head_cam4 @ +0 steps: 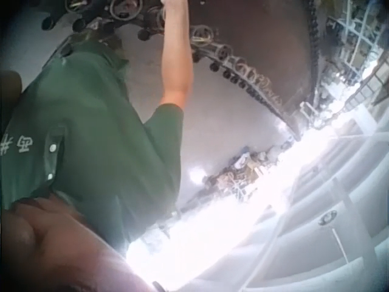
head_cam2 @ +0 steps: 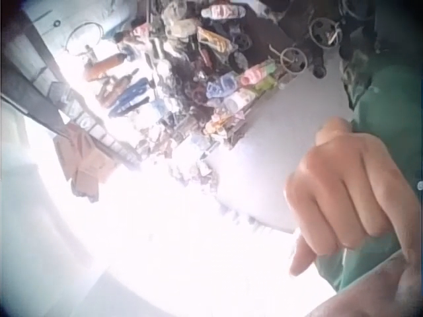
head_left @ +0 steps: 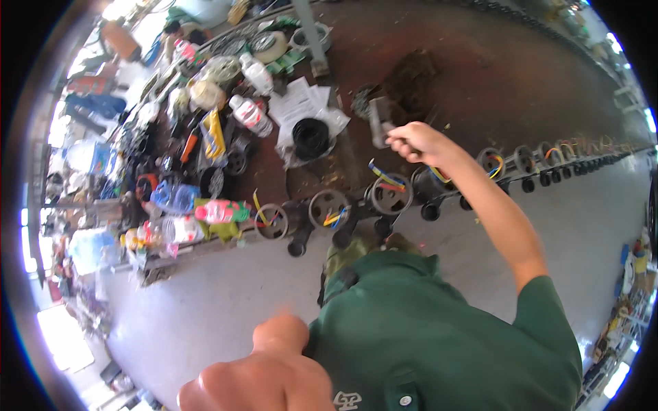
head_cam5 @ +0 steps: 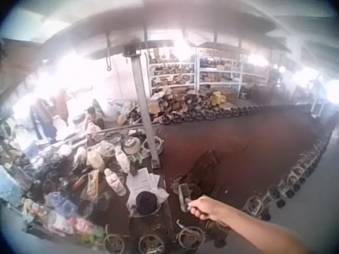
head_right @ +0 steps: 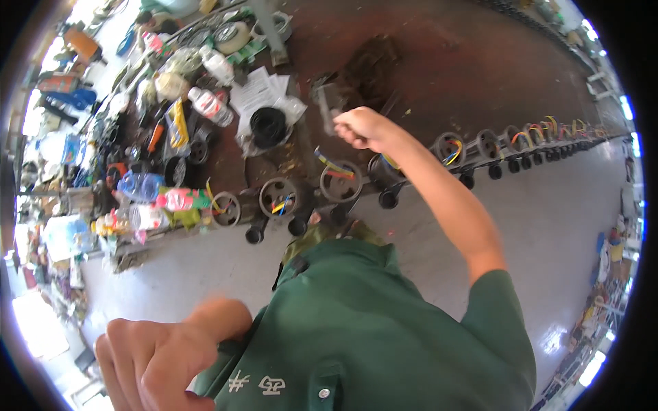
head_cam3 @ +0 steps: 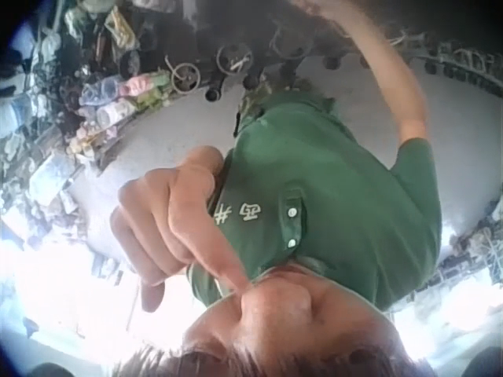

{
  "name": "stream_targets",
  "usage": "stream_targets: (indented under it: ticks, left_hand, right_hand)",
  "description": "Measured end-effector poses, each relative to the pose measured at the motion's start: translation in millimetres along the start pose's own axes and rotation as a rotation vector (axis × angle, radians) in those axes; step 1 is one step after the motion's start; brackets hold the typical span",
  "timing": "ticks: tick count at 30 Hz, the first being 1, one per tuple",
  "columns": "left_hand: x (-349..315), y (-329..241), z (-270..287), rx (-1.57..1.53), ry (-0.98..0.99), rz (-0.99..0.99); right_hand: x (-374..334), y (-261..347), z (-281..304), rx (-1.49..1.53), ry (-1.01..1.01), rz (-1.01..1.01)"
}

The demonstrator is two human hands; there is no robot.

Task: The person assembles components on a conveyor line using a hammer and pliers to secure parts and wires into cylindrical housings.

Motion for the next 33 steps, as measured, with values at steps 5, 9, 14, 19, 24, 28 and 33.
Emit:
stream_targets:
  ticks: [5,9,14,19,24,28,33]
  left_hand:
    - [-49.6,-10.3,72.1,0.387,-0.458,0.236]
    - [-104.4,62.9,157.9,0.642,-0.759,0.845]
    - [-129.7,87.0,134.2,0.287,-0.791,0.702]
    - [-37.2,25.2,45.9,0.206,-0.487,-0.139]
    - [-48.8,30.9,-26.2,0.263,0.054,0.213]
    - [1.5,76.8,-44.0,0.23,0.089,-0.026]
    - [-10.1,29.7,-36.5,0.558,-0.361,-0.074]
  right_hand:
    - [122.8,-7.7,-26.1,0.466,-0.052,-0.226]
    - [214.4,7.3,22.6,0.692,-0.267,0.063]
    - [246.7,28.4,21.0,0.179,-0.085,0.122]
    - [170.6,75.6,101.5,-1.598,-0.332,0.518]
    - [142.3,34.3,206.0,-2.021,0.149,0.324]
    - [142.8,-4.7,219.6,-2.215,0.402,0.29]
    - [140.7,-12.7,225.7,-2.338,0.463,0.47]
Point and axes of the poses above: each hand's wrist, its own x-axis towards the middle knuckle, its own z-axis out of the back of the hand, y = z × x, the point moved 5 cm from there along x, towards the middle knuckle, and after that the axes turned 15 degrees about z, right-handed, at the moved point
